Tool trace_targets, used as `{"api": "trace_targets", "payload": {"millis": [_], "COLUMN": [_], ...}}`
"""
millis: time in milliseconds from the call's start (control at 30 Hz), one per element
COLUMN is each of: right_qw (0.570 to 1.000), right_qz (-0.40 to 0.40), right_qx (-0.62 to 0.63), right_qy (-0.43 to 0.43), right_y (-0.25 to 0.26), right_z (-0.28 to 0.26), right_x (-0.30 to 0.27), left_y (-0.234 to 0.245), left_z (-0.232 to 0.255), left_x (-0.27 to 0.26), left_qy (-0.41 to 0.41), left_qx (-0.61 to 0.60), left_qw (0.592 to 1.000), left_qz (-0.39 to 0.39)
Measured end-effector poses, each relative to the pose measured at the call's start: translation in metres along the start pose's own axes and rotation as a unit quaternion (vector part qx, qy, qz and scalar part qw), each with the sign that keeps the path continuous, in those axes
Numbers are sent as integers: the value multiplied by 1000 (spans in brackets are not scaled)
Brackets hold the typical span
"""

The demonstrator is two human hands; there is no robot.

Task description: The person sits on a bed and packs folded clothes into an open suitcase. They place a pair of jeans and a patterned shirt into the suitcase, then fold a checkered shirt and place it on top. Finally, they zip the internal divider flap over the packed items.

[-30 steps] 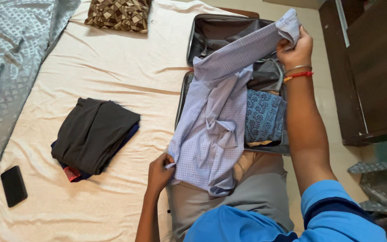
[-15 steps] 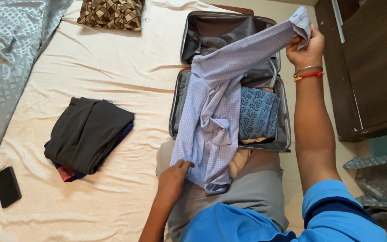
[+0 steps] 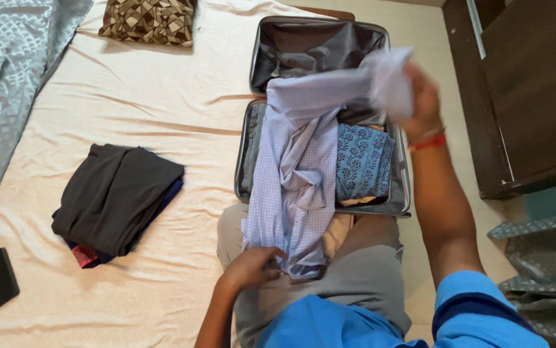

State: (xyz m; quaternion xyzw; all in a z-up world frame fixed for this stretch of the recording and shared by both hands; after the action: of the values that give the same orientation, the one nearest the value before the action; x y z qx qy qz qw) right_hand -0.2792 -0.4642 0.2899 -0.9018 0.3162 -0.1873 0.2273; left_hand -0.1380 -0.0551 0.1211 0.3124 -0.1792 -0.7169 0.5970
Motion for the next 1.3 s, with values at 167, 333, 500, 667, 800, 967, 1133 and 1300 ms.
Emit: {"api": "trace_targets", "payload": {"millis": [167,333,500,667,800,967,1133,1300], "right_qw": [847,813,879,848,855,820,681,579], "right_qz": [-160,-328,-135,73,149,53,-73,-131], "right_qx": [-470,-447,-436,-519,-496,-569,-723,-799], "right_qy": [-189,-176,-139,-75,-16,40,90,92], "right_y": [-49,-116,-86,-32,-13,-37,-77,-79], "right_z": [142,217,214,199,201,190,194,231], "right_x": [-83,-155,-155,-170,-192,-210,-221,-230], "left_y": [53,75,74,64,42,35,67,82], "left_z": [5,-1,16,44,40,11,1,22], "left_x": [-10,-2,5,13,25,30,6,-3], "left_qy": [64,120,69,-27,-30,-49,-27,-58], "left_qx": [-130,-117,-32,101,200,174,193,304], "left_qw": [975,943,939,931,936,957,948,904], "left_qz": [170,286,336,350,287,229,253,294]}}
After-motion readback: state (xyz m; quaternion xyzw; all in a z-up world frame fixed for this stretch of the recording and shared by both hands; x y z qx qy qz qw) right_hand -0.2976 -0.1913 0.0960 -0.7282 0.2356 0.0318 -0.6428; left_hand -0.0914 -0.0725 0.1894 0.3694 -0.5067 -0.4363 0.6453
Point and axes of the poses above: each hand's wrist, its own x-axis towards the middle knuckle, its own y-axis out of the back of the hand, z = x × y, the point moved 8 cm from there along x, towards the middle knuckle, and after that the axes turned 4 degrees about x, right-handed, at the moved point
